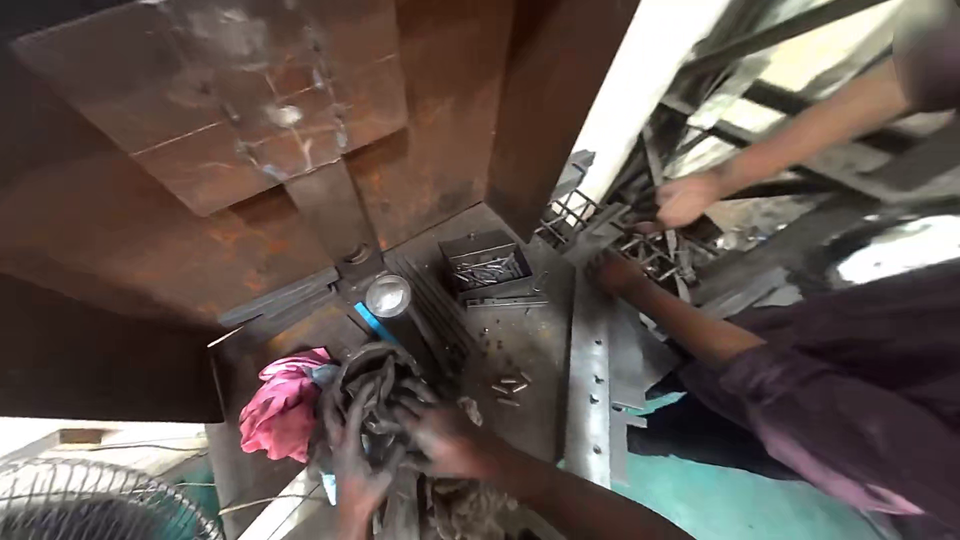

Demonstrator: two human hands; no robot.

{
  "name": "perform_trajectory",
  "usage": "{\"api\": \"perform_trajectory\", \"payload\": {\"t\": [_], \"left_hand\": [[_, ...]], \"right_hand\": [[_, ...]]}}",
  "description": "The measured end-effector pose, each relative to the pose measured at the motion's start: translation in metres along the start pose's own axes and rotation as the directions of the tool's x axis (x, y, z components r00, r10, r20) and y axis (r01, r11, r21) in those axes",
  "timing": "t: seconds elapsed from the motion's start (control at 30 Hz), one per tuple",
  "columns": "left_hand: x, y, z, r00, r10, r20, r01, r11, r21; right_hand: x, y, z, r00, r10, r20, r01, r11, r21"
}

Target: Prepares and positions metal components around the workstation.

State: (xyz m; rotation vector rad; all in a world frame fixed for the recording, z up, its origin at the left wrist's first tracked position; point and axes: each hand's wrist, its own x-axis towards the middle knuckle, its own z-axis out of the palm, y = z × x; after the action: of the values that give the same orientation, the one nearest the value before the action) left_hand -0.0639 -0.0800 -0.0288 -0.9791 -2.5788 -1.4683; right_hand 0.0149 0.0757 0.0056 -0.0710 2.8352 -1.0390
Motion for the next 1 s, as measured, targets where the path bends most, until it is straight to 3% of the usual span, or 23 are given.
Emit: {"api": "perform_trajectory", "payload": {"t": [0.07, 0.1, 0.17, 0.23, 0.27, 0.3, 0.37, 0.4, 0.47, 0.57, 0.7, 0.8, 1.0], "left_hand": [[0.007, 0.008, -0.002, 0.998, 0.065, 0.027, -0.069, 0.964, 0.257], [0.01, 0.014, 0.0, 0.993, 0.105, 0.047, -0.115, 0.913, 0.391], [0.011, 0.028, 0.009, 0.985, 0.085, 0.147, -0.152, 0.83, 0.537], [0.014, 0.043, 0.014, 0.969, -0.028, 0.245, -0.143, 0.748, 0.648], [0.019, 0.053, 0.013, 0.945, -0.138, 0.295, -0.116, 0.705, 0.7], [0.027, 0.064, 0.011, 0.881, -0.323, 0.347, -0.06, 0.65, 0.758], [0.053, 0.091, 0.008, 0.636, -0.653, 0.411, 0.005, 0.537, 0.844], [0.064, 0.105, 0.007, 0.53, -0.731, 0.431, 0.01, 0.513, 0.858], [0.073, 0.115, 0.009, 0.454, -0.77, 0.447, -0.019, 0.494, 0.869], [0.079, 0.113, 0.016, 0.415, -0.793, 0.446, -0.07, 0.461, 0.885], [0.088, 0.092, 0.02, 0.412, -0.778, 0.475, -0.069, 0.493, 0.867], [0.09, 0.106, 0.018, 0.437, -0.779, 0.449, -0.032, 0.486, 0.874], [0.064, 0.073, 0.031, 0.726, -0.633, 0.268, 0.069, 0.455, 0.888]], "right_hand": [[-0.001, 0.001, -0.001, 0.999, -0.038, 0.002, 0.038, 0.999, -0.002], [-0.003, 0.009, 0.003, 0.99, -0.109, -0.091, 0.113, 0.993, 0.033], [-0.01, 0.038, 0.022, 0.881, -0.23, -0.414, 0.32, 0.934, 0.161], [-0.023, 0.068, 0.034, 0.81, -0.151, -0.566, 0.329, 0.917, 0.227], [-0.033, 0.083, 0.035, 0.807, -0.027, -0.59, 0.213, 0.945, 0.249], [-0.042, 0.098, 0.033, 0.813, 0.15, -0.563, 0.026, 0.956, 0.292], [-0.048, 0.127, 0.021, 0.764, 0.503, -0.405, -0.37, 0.855, 0.363], [-0.044, 0.143, 0.013, 0.705, 0.627, -0.33, -0.514, 0.773, 0.372], [-0.028, 0.184, 0.006, 0.618, 0.735, -0.278, -0.661, 0.678, 0.323], [-0.007, 0.218, -0.006, 0.675, 0.712, -0.195, -0.695, 0.702, 0.157], [0.012, 0.23, -0.004, 0.766, 0.628, -0.14, -0.631, 0.775, 0.021], [0.011, 0.235, 0.001, 0.801, 0.574, -0.17, -0.574, 0.817, 0.051], [0.008, 0.23, 0.011, 0.744, 0.648, -0.161, -0.648, 0.759, 0.06]]}}
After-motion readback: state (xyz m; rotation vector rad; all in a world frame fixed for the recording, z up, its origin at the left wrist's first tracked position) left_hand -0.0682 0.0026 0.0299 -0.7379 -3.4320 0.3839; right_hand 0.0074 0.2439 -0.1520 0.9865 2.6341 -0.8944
